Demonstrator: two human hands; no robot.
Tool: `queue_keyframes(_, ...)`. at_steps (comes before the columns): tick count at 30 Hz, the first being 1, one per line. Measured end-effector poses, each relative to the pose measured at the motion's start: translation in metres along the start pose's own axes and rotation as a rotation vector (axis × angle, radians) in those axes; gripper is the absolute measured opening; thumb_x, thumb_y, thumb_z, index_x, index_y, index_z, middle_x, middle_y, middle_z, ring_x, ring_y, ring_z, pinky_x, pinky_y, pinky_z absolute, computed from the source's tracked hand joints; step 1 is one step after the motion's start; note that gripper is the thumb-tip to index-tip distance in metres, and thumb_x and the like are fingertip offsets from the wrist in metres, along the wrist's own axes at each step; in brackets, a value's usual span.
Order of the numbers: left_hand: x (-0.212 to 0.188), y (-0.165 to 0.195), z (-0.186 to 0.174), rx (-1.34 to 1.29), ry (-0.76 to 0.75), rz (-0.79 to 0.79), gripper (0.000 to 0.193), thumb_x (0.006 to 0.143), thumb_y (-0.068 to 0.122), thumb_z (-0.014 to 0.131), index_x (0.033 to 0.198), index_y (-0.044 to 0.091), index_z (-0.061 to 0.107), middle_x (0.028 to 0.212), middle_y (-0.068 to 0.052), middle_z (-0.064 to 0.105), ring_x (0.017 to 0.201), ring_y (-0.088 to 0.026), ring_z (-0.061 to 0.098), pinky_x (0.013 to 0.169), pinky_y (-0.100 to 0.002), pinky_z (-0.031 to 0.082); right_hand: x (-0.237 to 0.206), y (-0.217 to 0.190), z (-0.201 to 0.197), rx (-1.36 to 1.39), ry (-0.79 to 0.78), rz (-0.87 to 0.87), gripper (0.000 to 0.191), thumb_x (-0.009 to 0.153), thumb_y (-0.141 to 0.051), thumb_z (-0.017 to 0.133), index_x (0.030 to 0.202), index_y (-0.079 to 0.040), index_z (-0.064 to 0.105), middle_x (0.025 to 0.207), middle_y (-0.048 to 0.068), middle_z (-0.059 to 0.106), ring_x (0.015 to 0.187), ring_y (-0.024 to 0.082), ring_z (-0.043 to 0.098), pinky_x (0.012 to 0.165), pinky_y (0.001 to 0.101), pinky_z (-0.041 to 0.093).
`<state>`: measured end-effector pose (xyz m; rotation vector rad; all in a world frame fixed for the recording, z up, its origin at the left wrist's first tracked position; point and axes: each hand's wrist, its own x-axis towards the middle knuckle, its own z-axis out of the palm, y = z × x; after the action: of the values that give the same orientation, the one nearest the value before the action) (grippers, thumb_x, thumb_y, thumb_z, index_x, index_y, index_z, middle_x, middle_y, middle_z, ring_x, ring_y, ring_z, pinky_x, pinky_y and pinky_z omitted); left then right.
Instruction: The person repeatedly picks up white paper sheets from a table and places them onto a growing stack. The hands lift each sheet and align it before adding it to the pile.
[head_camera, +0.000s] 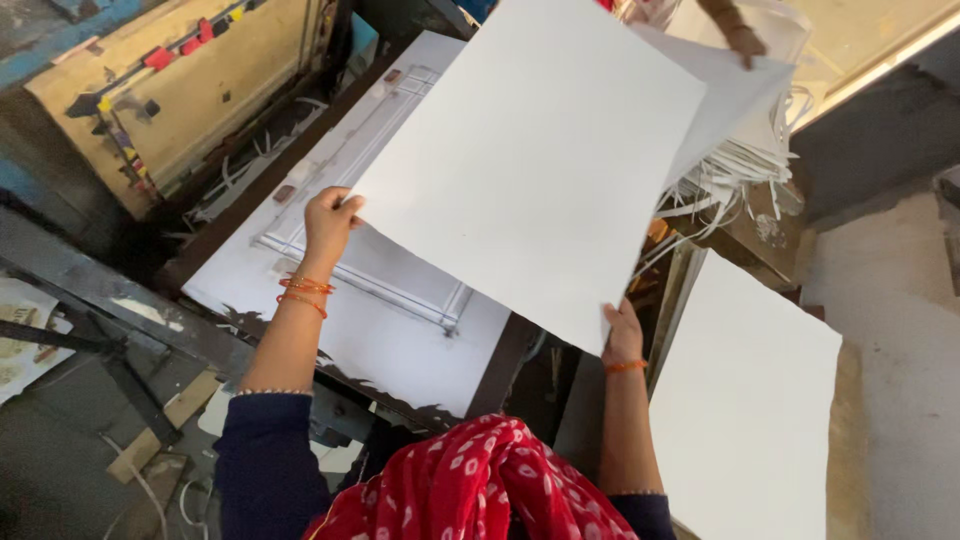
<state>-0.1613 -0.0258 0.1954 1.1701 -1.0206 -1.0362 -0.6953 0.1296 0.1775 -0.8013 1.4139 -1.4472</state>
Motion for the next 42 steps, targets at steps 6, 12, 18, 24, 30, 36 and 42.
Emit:
queue_keyframes(6, 0.033, -0.07, -0.085, 0.729, 0.302, -0.141, 0.028, 0.073, 0.024, 0.088, 0.085, 0.003, 0.074, 0.082, -0.017, 0.073, 0.076, -0.035, 0.071, 0.075, -0.047, 0.056, 0.031, 0.057, 0.142, -0.215, -0.144, 0.194, 0.032, 0.1, -0.004, 0.054, 0.13, 0.005, 0.057, 0.108, 0.015, 0.067, 0.086, 0.025, 0.067, 0.071, 0.0391, 0.055)
queue_keyframes(12, 0.03, -0.102, -0.128, 0.77, 0.422, -0.253, 0.032, 0.069, 0.024, 0.091, 0.095, 0.008, 0.08, 0.094, -0.02, 0.075, 0.085, -0.04, 0.072, 0.076, -0.049, 0.057, -0.012, 0.07, 0.162, -0.366, -0.276, 0.4, 0.046, 0.099, -0.015, 0.057, 0.143, -0.004, 0.048, 0.098, 0.013, 0.07, 0.082, 0.024, 0.071, 0.07, 0.0358, 0.061)
queue_keyframes(18, 0.048, -0.109, -0.135, 0.783, 0.497, -0.368, 0.024, 0.074, 0.023, 0.089, 0.082, 0.005, 0.076, 0.085, -0.019, 0.074, 0.078, -0.038, 0.073, 0.07, -0.049, 0.059, -0.024, 0.044, 0.094, -0.296, -0.092, 0.256, 0.045, 0.097, -0.021, 0.061, 0.138, -0.002, 0.056, 0.097, 0.012, 0.074, 0.08, 0.021, 0.074, 0.071, 0.0328, 0.06)
queue_keyframes(24, 0.03, -0.108, -0.129, 0.828, 0.636, -0.261, 0.032, 0.086, 0.011, 0.077, 0.113, -0.002, 0.068, 0.112, -0.028, 0.066, 0.096, -0.043, 0.068, 0.083, -0.047, 0.057, -0.05, 0.014, -0.039, -0.572, 0.315, 0.129, 0.04, 0.098, -0.025, 0.065, 0.127, 0.002, 0.066, 0.097, 0.017, 0.074, 0.077, 0.022, 0.071, 0.068, 0.0346, 0.057)
queue_keyframes(30, -0.007, -0.063, -0.138, 0.316, 0.417, 0.094, 0.055, 0.099, 0.003, 0.079, 0.145, -0.002, 0.048, 0.136, -0.019, 0.054, 0.111, -0.024, 0.059, 0.097, -0.036, 0.052, -0.137, 0.024, -0.138, -1.592, 0.507, 0.608, 0.075, 0.08, -0.065, 0.071, 0.122, -0.002, 0.07, 0.115, 0.022, 0.073, 0.103, 0.037, 0.07, 0.085, 0.0456, 0.057)
queue_keyframes(36, -0.104, 0.072, -0.104, -0.138, 0.091, 0.303, 0.043, 0.11, 0.003, 0.066, 0.147, 0.002, 0.044, 0.133, -0.011, 0.058, 0.107, -0.013, 0.06, 0.093, -0.025, 0.057, -0.137, 0.036, -0.158, -1.596, 0.254, 0.698, 0.08, 0.074, -0.075, 0.071, 0.114, -0.006, 0.078, 0.112, 0.018, 0.079, 0.109, 0.033, 0.074, 0.093, 0.0458, 0.059)
queue_keyframes(42, -0.217, 0.124, 0.012, -0.141, -0.295, 0.282, 0.031, 0.117, 0.011, 0.069, 0.142, 0.003, 0.052, 0.119, -0.012, 0.065, 0.098, -0.018, 0.066, 0.085, -0.027, 0.056, -0.142, 0.058, -0.218, -1.539, 0.032, 0.788, 0.062, 0.088, -0.064, 0.063, 0.092, -0.004, 0.079, 0.094, 0.016, 0.085, 0.09, 0.027, 0.079, 0.09, 0.0432, 0.058)
